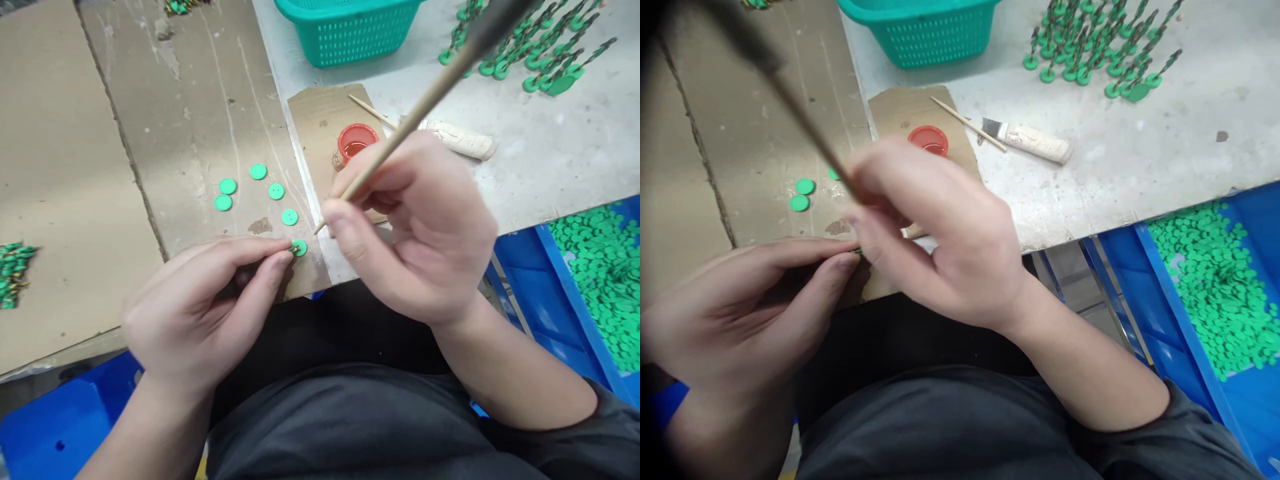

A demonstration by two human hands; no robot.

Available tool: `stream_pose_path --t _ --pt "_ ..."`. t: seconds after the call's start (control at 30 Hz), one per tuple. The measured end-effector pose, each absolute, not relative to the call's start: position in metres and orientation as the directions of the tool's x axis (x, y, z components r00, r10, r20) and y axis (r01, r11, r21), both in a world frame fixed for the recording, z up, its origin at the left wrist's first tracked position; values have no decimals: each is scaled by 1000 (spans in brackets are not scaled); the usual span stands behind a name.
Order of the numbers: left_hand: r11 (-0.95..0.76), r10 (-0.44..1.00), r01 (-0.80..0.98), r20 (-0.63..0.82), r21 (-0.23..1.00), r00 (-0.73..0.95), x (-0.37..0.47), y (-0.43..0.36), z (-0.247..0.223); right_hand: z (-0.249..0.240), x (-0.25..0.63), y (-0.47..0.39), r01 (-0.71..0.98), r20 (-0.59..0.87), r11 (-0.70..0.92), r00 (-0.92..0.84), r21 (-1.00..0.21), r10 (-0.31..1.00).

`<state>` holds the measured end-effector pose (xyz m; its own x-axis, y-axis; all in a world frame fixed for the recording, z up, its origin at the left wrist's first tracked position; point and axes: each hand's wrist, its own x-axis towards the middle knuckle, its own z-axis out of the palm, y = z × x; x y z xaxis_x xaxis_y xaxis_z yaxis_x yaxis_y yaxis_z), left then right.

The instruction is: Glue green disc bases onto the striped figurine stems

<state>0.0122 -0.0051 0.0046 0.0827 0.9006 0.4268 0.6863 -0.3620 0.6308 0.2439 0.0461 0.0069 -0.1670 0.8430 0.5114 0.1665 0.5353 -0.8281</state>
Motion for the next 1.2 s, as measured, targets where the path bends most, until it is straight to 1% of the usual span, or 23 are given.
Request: stream_pose_path --t 0.07,0.13,0.23,0.33,0.43,0.5,0.57,0.67,0.77,0.87,0.93,1.03,1.07,1.13,1.2 --pt "-335 908 697 414 634 59 13 -6 6 6 245 43 163 535 536 -54 -828 843" --pt "-297 921 701 388 649 31 14 -6 7 2 247 40 130 571 567 -11 -813 821" --pt "-237 939 685 344 689 -21 14 -6 8 -1 250 35 96 532 533 -33 -841 846" --pt "-199 947 630 313 751 -75 14 -7 9 -2 252 31 73 488 490 -45 -869 872" --pt "-161 954 551 273 819 -126 15 -9 9 -7 251 28 79 482 482 -19 -872 876" --pt "-145 957 522 254 841 -142 14 -9 10 -11 250 28 81 491 491 -23 -867 871" --pt "-153 957 523 259 839 -134 12 -8 10 -15 249 29 63 495 496 -35 -866 868" --pt "-215 957 576 289 789 -39 10 -4 11 -17 248 31 56 485 488 -58 -871 873" --pt "-267 951 635 304 725 52 11 -2 11 -13 249 32 113 503 514 -113 -851 857" --pt "-201 965 656 261 728 5 18 -2 12 -6 251 35 162 522 554 -202 -817 829" --pt "-169 972 650 234 741 -14 21 -4 11 -2 252 37 164 519 560 -237 -812 821" --pt "-207 966 655 259 727 18 20 -5 9 0 251 40 133 502 538 -228 -832 834" --pt "-194 967 646 257 738 -3 18 -4 9 -1 251 40 115 498 527 -205 -842 842" --pt "-121 975 587 207 801 -82 14 0 10 -5 249 39 87 494 508 -144 -857 858" --pt "-17 989 460 84 888 -124 11 6 15 -10 248 38 94 491 497 -85 -862 867"
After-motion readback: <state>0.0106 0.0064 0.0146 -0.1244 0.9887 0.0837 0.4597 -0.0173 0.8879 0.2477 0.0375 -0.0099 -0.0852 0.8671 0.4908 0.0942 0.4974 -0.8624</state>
